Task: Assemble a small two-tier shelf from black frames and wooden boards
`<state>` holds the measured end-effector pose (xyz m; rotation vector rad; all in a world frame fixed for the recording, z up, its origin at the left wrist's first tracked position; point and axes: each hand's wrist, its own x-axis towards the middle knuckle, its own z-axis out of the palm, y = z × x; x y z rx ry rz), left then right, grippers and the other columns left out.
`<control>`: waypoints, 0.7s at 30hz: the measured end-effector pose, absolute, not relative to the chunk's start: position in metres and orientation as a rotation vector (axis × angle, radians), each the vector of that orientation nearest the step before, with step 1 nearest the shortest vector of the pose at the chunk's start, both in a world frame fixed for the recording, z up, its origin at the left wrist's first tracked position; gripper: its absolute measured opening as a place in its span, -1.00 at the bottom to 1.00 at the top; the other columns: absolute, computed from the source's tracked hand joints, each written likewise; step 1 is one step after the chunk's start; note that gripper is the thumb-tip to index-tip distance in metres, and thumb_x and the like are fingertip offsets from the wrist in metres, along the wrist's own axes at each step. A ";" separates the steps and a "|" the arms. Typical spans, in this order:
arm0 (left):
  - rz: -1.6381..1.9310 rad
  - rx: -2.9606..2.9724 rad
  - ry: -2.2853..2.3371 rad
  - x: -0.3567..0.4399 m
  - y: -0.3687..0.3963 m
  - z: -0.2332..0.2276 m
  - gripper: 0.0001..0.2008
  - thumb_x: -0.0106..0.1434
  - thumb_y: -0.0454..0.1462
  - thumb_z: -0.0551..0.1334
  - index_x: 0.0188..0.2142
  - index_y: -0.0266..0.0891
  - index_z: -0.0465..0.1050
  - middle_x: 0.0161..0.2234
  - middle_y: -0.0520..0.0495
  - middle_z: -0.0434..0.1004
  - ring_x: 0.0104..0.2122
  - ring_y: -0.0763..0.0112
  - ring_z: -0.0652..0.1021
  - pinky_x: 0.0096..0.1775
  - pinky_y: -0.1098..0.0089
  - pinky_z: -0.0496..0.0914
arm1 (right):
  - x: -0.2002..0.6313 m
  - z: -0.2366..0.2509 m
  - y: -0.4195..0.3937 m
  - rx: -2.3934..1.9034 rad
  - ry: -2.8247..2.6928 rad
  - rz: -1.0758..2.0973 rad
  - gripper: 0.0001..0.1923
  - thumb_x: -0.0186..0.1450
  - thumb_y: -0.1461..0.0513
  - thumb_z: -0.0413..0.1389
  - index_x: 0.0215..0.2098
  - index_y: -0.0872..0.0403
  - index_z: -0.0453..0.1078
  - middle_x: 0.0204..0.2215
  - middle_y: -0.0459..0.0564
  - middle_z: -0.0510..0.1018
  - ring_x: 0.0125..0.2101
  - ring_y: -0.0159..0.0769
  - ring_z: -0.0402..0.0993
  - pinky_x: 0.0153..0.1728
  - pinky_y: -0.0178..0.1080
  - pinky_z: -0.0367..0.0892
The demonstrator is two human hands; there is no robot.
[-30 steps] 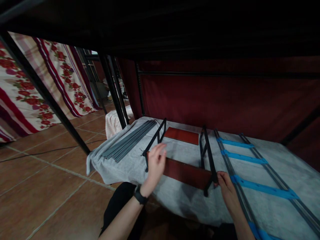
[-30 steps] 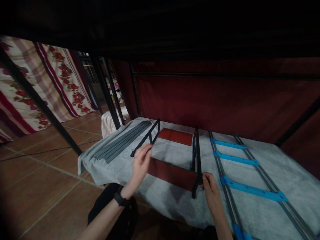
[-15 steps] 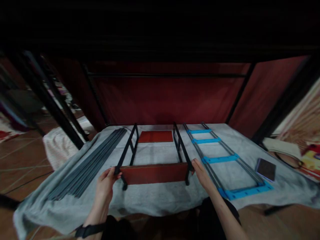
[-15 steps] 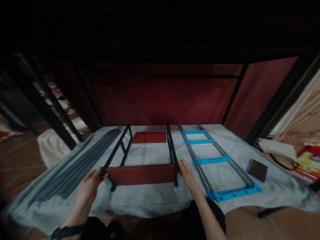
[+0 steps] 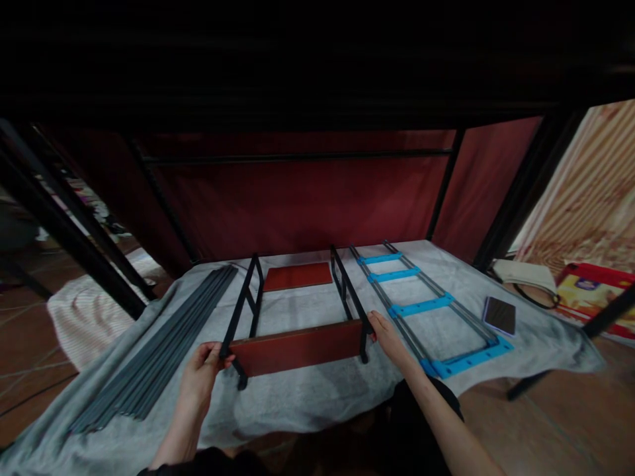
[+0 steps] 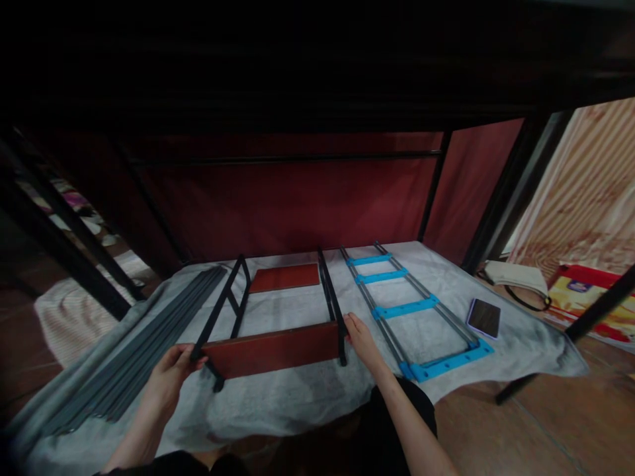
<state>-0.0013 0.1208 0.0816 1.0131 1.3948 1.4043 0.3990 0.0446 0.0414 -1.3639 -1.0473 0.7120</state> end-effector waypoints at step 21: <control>1.187 1.460 1.365 -0.008 0.112 0.082 -0.66 0.18 0.04 0.18 -0.38 -0.17 0.23 -0.57 0.06 0.40 -0.55 0.37 0.43 -0.45 0.39 0.31 | 0.411 0.051 0.034 -1.489 -1.124 0.935 -0.45 0.25 -0.22 -0.04 -0.60 0.02 0.22 -0.70 -0.13 0.27 -0.60 -0.34 0.23 -0.48 -0.24 0.19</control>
